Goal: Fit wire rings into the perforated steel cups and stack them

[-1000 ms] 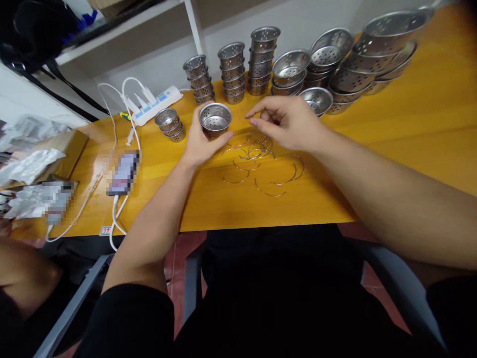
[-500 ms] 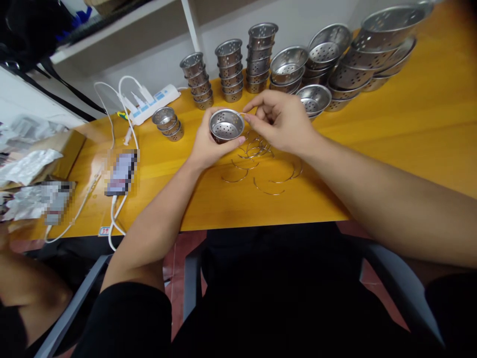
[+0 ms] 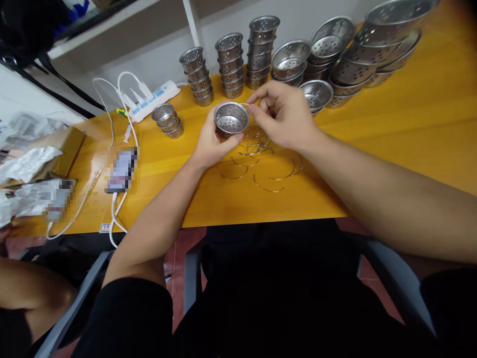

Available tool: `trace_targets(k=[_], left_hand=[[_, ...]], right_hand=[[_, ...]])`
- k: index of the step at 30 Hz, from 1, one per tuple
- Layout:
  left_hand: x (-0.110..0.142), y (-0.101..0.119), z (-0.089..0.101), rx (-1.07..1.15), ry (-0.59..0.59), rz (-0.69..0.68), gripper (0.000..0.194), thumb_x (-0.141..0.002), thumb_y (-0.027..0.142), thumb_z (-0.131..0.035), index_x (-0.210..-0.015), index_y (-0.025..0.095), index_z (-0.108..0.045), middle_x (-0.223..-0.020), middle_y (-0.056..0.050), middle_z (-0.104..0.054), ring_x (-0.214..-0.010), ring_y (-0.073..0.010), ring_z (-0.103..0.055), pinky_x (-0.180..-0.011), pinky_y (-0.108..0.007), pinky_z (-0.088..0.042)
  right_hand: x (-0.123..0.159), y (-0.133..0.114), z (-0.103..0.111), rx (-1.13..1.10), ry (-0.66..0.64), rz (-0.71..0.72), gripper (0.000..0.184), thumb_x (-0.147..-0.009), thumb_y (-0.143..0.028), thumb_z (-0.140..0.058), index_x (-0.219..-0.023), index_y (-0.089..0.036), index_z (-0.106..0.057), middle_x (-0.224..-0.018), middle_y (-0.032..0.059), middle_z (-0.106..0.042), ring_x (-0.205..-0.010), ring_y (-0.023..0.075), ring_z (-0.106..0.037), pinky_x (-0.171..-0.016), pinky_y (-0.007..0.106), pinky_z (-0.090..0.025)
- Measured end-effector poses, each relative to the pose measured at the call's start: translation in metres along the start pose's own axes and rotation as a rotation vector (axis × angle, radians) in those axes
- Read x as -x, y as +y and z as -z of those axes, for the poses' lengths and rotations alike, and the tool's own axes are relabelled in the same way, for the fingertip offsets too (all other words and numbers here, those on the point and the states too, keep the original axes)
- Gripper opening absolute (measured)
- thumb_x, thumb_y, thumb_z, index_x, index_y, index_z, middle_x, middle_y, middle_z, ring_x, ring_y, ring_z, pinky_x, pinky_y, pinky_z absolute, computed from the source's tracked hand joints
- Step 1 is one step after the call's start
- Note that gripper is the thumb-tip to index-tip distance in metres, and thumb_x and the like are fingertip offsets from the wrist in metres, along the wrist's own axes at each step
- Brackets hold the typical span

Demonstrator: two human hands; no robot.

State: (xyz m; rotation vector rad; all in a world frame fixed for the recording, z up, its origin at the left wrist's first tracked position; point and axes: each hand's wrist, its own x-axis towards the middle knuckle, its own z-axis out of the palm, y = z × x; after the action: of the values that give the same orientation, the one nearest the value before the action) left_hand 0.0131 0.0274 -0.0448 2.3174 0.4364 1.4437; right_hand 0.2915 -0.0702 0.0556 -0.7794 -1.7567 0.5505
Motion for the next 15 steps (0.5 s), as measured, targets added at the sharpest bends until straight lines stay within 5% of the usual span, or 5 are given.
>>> trace_targets(k=[9,15], left_hand=[[-0.005,0.025,0.001,-0.056,0.03,0.111,0.108,-0.09,0.104,-0.105,-0.162,0.033,-0.067,-0.15,-0.009,-0.079,-0.139,-0.0351,-0.086,-0.125,-0.055,-0.074],[-0.009,0.021,-0.005,-0.11,0.029,0.161,0.11,-0.093,0.106,-0.101,-0.163,0.032,-0.062,-0.147,-0.009,-0.079,-0.137,-0.0345,-0.086,-0.133,-0.062,-0.069]], right_hand=[[-0.002,-0.011,0.0,-0.106,0.0,-0.08,0.037,-0.107,-0.06,-0.112,-0.111,-0.037,-0.084,-0.072,-0.0023,-0.059,-0.069,0.0259,-0.055,-0.065,0.044,-0.052],[-0.002,-0.004,-0.004,-0.057,-0.017,-0.053,0.031,-0.107,-0.041,-0.112,-0.102,-0.032,-0.083,-0.072,-0.003,-0.063,-0.061,0.0205,-0.05,-0.062,0.041,-0.046]])
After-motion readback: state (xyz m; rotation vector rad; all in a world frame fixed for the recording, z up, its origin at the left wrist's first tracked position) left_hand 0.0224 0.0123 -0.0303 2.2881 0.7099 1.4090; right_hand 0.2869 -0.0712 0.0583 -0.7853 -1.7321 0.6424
